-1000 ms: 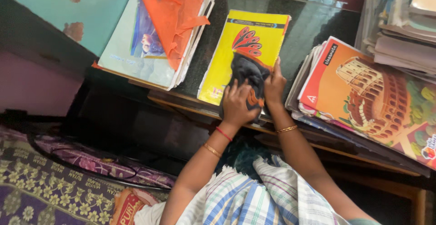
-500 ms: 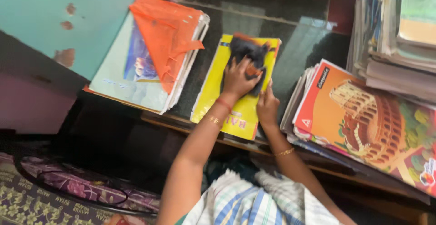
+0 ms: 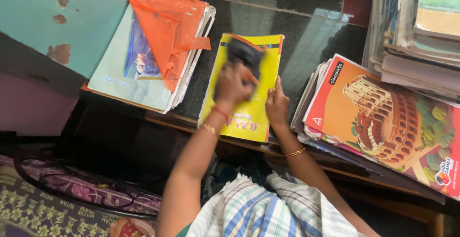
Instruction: The person wipes various notebooks and a textbook using a cloth, moving them between stacks on a desk one by one.
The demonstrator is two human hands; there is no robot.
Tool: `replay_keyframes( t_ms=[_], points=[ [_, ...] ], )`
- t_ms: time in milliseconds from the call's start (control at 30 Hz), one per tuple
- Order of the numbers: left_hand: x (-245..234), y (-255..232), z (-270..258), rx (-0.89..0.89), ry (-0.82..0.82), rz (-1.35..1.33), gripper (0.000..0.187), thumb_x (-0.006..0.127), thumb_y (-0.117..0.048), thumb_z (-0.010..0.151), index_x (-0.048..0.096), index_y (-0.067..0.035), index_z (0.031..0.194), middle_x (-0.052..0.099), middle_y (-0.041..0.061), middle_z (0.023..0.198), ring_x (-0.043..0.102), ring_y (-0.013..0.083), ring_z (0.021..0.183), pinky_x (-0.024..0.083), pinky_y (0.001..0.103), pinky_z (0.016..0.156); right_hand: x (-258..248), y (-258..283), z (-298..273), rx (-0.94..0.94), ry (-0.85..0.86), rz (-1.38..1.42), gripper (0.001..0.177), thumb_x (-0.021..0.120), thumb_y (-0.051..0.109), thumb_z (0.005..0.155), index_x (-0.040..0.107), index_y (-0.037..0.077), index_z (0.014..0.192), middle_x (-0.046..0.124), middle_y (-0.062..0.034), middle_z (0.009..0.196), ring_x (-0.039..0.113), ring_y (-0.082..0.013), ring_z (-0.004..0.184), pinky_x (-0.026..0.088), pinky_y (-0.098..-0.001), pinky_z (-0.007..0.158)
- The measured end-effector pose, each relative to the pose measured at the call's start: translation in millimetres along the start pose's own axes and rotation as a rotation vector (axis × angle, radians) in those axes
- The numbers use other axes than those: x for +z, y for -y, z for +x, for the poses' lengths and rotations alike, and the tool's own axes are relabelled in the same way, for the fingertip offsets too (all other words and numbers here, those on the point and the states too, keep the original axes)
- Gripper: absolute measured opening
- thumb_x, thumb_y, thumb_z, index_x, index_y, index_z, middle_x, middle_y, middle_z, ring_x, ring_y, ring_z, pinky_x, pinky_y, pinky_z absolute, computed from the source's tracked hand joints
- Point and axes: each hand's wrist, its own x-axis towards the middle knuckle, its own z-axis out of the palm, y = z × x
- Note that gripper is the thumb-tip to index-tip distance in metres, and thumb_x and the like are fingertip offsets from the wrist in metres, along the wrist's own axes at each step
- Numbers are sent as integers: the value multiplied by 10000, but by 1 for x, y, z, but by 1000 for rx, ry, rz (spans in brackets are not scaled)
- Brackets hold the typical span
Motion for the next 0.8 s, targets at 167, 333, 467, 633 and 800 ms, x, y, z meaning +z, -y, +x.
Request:
replay_keyframes(
  t_ms=[167, 333, 467, 633, 800],
  points=[
    [-26, -16, -75, 186, -84, -62, 869, 835, -395, 636, 556, -63, 1389, 520, 310, 1398, 523, 500, 1271, 428, 610, 1088, 3, -12, -1, 58, 6, -40, 401, 569, 79, 1000, 543, 10, 1395, 673, -321, 925, 725, -442, 888, 543, -496, 710],
    [-43, 6, -97, 6, -271, -45, 569, 885, -336, 652, 610, -110, 1097, 644, 170, 1377, 507, 498, 1344, 384, 679, 1041, -6, 7, -3, -7, -6, 338, 493, 561, 89, 1032, 463, -38, 1499, 679, -261, 1234, 701, -321, 1098, 550, -379, 885],
    [-26, -13, -112, -12, -400, -43, 600, 894, -323, 628, 585, -89, 1086, 638, 202, 1379, 507, 527, 1307, 417, 658, 989, -30, 24, -36, 291, 208, 887, 510, 588, 155, 1045, 477, -23, 1510, 648, -137, 1348, 644, -221, 1168, 531, -344, 1000],
    [-21, -29, -122, -34, -455, -142, 556, 891, -304, 659, 594, -110, 1087, 684, 180, 1262, 533, 517, 1291, 442, 611, 1000, -49, 31, -134, 335, 313, 1274, 676, 644, 107, 951, 326, 72, 1546, 540, -78, 1395, 541, -207, 1297, 452, -367, 1100],
    [-25, -49, -136, -297, -311, -497, 411, 830, -255, 819, 614, -102, 1133, 753, 125, 1094, 704, 360, 1075, 548, 429, 887, -27, 20, -133, -45, 263, 859, 652, 668, 116, 992, 306, -10, 1520, 499, -102, 1385, 502, -194, 1275, 427, -345, 1075]
  ],
)
